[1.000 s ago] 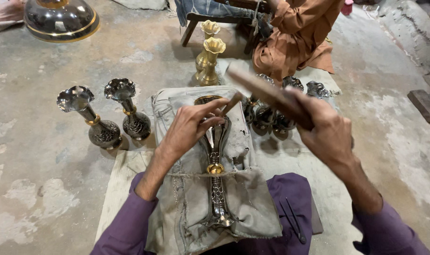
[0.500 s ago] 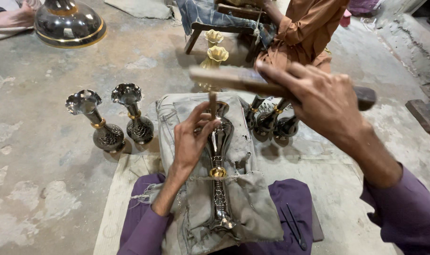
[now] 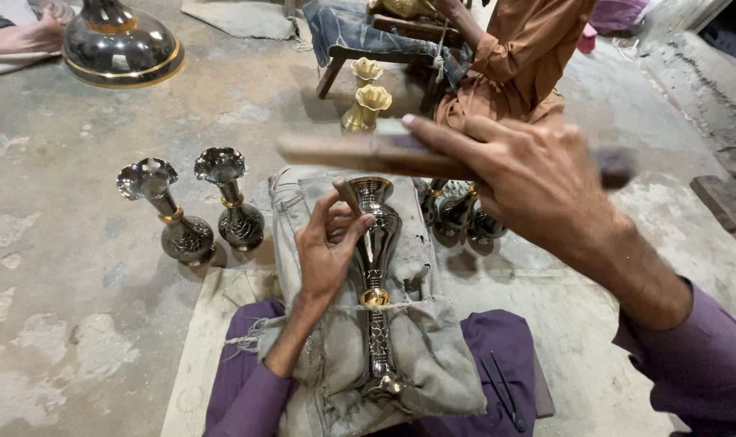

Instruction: The person sits on the floor holding a punch against the surface of a silver vase-shaped metal vessel and strikes the punch with a wooden mallet, working the decoration in sections. Finished metal vases and brass pieces lie on the floor around the work area.

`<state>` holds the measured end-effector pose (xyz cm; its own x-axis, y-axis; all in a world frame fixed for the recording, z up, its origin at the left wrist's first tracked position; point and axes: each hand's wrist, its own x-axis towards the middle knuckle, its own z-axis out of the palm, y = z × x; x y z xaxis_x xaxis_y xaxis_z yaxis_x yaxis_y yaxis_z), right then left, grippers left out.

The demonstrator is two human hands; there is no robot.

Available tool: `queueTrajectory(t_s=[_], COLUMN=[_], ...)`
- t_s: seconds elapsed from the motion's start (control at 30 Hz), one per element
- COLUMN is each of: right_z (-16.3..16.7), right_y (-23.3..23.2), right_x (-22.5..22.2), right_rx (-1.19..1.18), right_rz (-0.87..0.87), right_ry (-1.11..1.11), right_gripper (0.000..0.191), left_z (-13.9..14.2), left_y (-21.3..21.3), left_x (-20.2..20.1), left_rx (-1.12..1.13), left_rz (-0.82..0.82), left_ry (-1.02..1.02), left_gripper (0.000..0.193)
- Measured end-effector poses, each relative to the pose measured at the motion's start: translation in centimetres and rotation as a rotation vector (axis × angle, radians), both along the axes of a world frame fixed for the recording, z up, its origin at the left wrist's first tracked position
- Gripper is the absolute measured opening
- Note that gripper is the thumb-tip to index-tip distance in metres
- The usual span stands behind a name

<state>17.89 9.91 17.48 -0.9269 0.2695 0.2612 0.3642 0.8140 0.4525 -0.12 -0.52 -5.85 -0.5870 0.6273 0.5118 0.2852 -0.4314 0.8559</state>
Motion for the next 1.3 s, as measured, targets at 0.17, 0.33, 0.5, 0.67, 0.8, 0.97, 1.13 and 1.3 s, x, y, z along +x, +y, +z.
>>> queueTrajectory(t_s=[0.17,0.33,0.5,0.67,0.8,0.97,1.13,1.3], right_z=[-3.2,-8.5,-14.2,-17.8,-19.8,-21.5,-22.8,-23.6], right_y=[1.7,2.4,1.1,0.8,0.5,-0.9,-1.8,-2.2], right_x=[2.9,5.9,7.6,9.6,10.6,10.9,10.6,10.6], right_rx=[-0.255,-0.554,-0.624,-0.687,-0.892,-0.681,-0.594,-0.563], right_rz=[-0.163,-0.152,-0.3,-0.144,-0.243,-0.23,-0.26,-0.196], right_ry=[0.078,0.36,0.165,0.676,0.889,0.92,0.905,0.834], right_gripper=[0.061,0.078,0.086,0.061,0.045,0.041,0.043,0.047], left_z=[1.6,4.3,6.3,6.9,6.9,6.8,6.9,7.6], left_y=[0.9,2.1,2.4,2.3,2.1,2.4,2.7,2.4], left_x=[-2.2,-4.1,-4.2,-3.8,-4.0,-4.3,-4.5,-4.6], left_rx=[-0.088,-0.128,-0.105,-0.276,-0.281,-0.194,-0.233,-0.226], left_rz=[-0.108,-0.379,-0.432,-0.458,-0.45,-0.466,-0.508,-0.525], left_ry=[0.307,0.511,0.786,0.84,0.887,0.906,0.937,0.992], left_gripper=[0.044,0.047,0.045,0.046,0.047,0.045,0.038,0.036])
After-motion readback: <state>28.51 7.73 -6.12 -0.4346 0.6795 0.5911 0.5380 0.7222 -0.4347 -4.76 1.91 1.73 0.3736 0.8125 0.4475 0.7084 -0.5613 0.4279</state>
